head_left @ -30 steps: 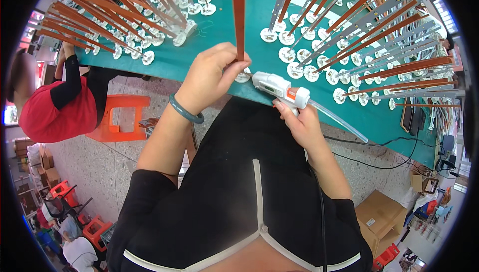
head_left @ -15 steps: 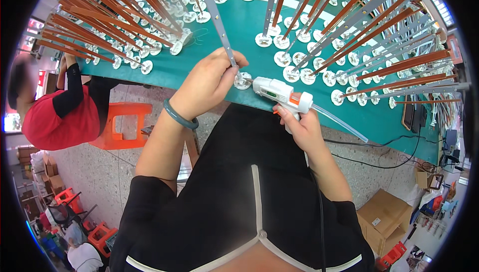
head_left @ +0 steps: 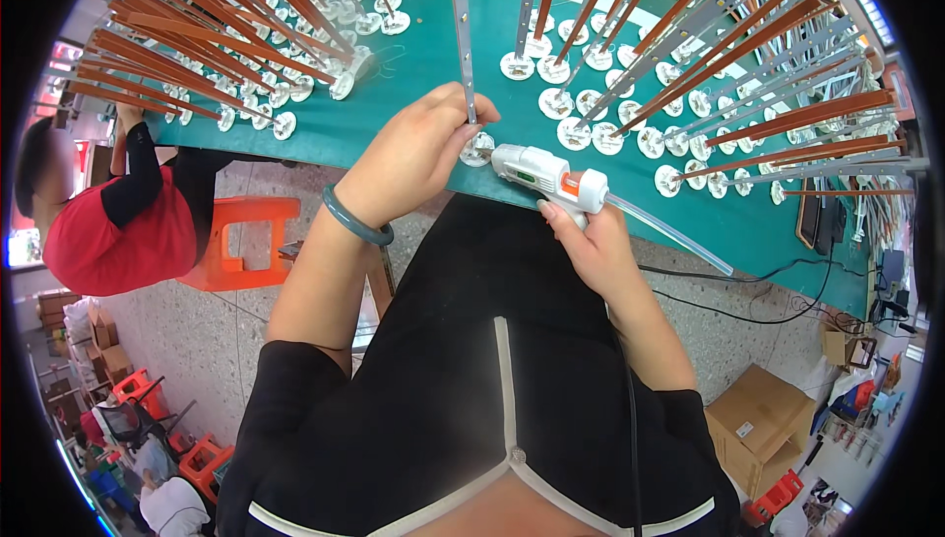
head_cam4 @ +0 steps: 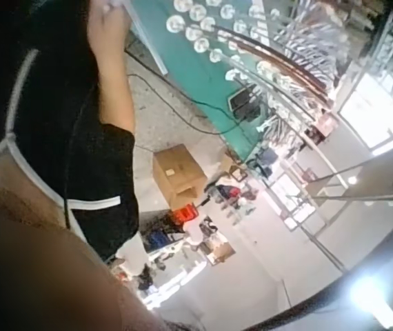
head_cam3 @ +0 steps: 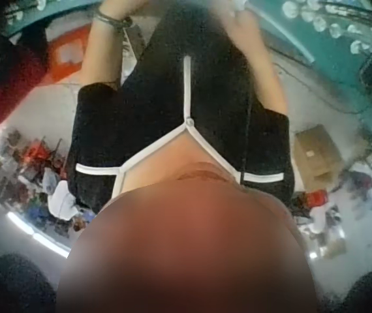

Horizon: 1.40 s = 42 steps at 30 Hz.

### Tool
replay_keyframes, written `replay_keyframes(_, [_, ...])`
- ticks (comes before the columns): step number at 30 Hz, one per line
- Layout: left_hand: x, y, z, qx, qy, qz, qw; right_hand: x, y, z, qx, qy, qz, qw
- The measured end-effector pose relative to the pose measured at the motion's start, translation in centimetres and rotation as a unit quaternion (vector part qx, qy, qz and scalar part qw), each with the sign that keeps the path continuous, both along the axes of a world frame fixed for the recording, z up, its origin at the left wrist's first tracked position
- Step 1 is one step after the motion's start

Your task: Applying hot glue to circular bases and inserting wooden sticks at a manual workstation.

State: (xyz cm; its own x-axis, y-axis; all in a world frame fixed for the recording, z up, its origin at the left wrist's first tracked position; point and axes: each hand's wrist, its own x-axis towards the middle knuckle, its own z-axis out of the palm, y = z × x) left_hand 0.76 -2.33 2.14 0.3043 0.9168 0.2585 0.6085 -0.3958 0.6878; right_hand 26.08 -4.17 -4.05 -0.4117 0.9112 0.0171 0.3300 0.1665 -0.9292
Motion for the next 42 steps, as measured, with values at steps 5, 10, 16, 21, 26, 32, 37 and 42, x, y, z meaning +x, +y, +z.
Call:
replay_keyframes(5, [-0.08, 0.09, -0.32, 0.013, -0.017, -0.007, 1.0, -0.16, 0.04, -0.09, -0.006, 0.011, -0.013, 1.0])
replay_keyframes(10, [0.06, 0.04, -0.29, 0.009, -0.022, -0.001, 1.0, -0.23, 0.13, -0.22, -0.008, 0.025, -0.014, 1.0])
replay_keyframes(16, [0.04, 0.09, -0.46, 0.014, -0.029, -0.007, 0.999, -0.27, 0.22, -0.15, -0.006, 0.031, -0.012, 0.999])
replay_keyframes(21, [0.01, 0.05, -0.52, 0.013, -0.033, -0.006, 0.999, -0.22, 0.19, -0.15, -0.004, 0.032, -0.01, 0.999])
replay_keyframes(26, [-0.05, 0.07, -0.69, 0.017, -0.03, -0.002, 0.999, -0.18, 0.0, 0.27, 0.002, 0.014, -0.01, 1.0])
replay_keyframes(32, [-0.09, 0.09, -0.55, 0.005, -0.036, -0.001, 0.999, -0.14, 0.01, 0.25, -0.004, 0.015, -0.008, 1.0])
replay_keyframes(37, [-0.17, 0.17, -0.72, 0.009, -0.038, -0.006, 0.999, -0.1, 0.1, 0.04, -0.027, 0.044, -0.017, 0.999])
replay_keyframes(42, [-0.18, 0.05, -0.68, 0.007, -0.034, -0.015, 0.999, -0.3, 0.26, -0.26, -0.011, 0.038, -0.018, 0.999])
